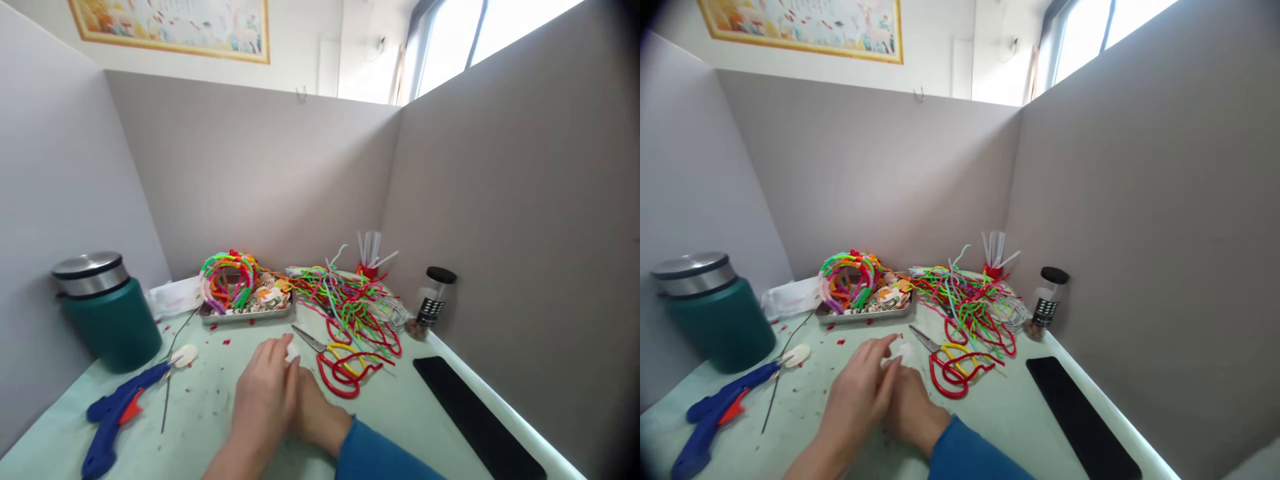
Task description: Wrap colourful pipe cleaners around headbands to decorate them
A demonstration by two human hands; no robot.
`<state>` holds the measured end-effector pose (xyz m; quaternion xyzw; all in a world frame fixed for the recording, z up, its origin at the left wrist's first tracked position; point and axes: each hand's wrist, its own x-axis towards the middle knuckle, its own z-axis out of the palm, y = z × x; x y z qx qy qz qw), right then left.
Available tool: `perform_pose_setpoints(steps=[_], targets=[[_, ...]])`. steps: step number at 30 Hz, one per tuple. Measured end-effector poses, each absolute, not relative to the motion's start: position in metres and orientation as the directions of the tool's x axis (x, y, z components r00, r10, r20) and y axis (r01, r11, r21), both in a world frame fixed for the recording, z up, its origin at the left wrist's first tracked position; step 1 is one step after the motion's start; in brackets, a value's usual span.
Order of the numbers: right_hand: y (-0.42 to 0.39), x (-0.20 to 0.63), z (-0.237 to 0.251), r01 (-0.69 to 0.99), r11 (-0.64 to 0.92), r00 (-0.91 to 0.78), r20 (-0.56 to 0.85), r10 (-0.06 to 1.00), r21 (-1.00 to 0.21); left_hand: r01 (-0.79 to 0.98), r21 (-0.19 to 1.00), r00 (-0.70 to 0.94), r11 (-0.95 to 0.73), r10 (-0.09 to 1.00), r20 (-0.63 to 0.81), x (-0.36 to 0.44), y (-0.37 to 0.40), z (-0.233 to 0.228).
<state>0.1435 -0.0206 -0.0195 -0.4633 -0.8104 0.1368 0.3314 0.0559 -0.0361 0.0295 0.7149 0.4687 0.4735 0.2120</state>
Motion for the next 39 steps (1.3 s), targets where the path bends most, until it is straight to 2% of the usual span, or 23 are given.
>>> perform_pose_setpoints(steps=[2, 3, 5, 8, 10, 15, 22, 28, 32, 36, 39], targets=[[-0.009, 0.16, -0.009, 0.737, 0.464, -0.252, 0.437, 0.863, -0.491, 0.6, 0.669, 0.127, -0.44, 0.877, 0.463, 0.039, -0.027, 0.019], [-0.001, 0.171, -0.003, 0.803, 0.382, -0.174, 0.434, 0.884, -0.457, 0.64, 0.648, 0.137, -0.413, 0.891, 0.434, 0.033, -0.024, 0.012], [0.018, 0.196, 0.006, 0.926, 0.122, 0.025, 0.379, 0.925, -0.357, 0.695, 0.597, 0.192, -0.401, 0.904, 0.383, 0.026, -0.021, -0.005], [0.044, 0.232, 0.01, 0.947, -0.112, 0.212, 0.324, 0.922, -0.301, 0.733, 0.524, 0.268, -0.434, 0.892, 0.363, 0.025, -0.021, -0.02], [0.056, 0.246, 0.006, 0.943, -0.204, 0.277, 0.282, 0.919, -0.264, 0.742, 0.493, 0.296, -0.454, 0.882, 0.367, 0.025, -0.021, -0.023], [0.068, 0.256, -0.005, 0.948, -0.255, 0.294, 0.223, 0.929, -0.189, 0.75, 0.453, 0.34, -0.482, 0.869, 0.36, 0.023, -0.021, -0.02], [0.07, 0.258, -0.002, 0.947, -0.276, 0.307, 0.209, 0.928, -0.165, 0.746, 0.44, 0.362, -0.499, 0.859, 0.362, 0.021, -0.021, -0.025], [0.058, 0.252, 0.005, 0.94, -0.272, 0.324, 0.285, 0.902, -0.208, 0.723, 0.43, 0.373, -0.541, 0.829, 0.417, 0.02, -0.012, -0.036], [0.047, 0.261, 0.018, 0.933, -0.26, 0.337, 0.357, 0.871, -0.247, 0.711, 0.418, 0.411, -0.565, 0.817, 0.404, 0.019, -0.009, -0.038], [0.042, 0.288, 0.025, 0.896, -0.342, 0.434, 0.396, 0.809, -0.283, 0.702, 0.403, 0.437, -0.587, 0.803, 0.406, 0.019, -0.008, -0.035], [0.045, 0.301, 0.021, 0.86, -0.407, 0.501, 0.359, 0.787, -0.307, 0.697, 0.399, 0.441, -0.596, 0.795, 0.417, 0.019, -0.008, -0.034]])
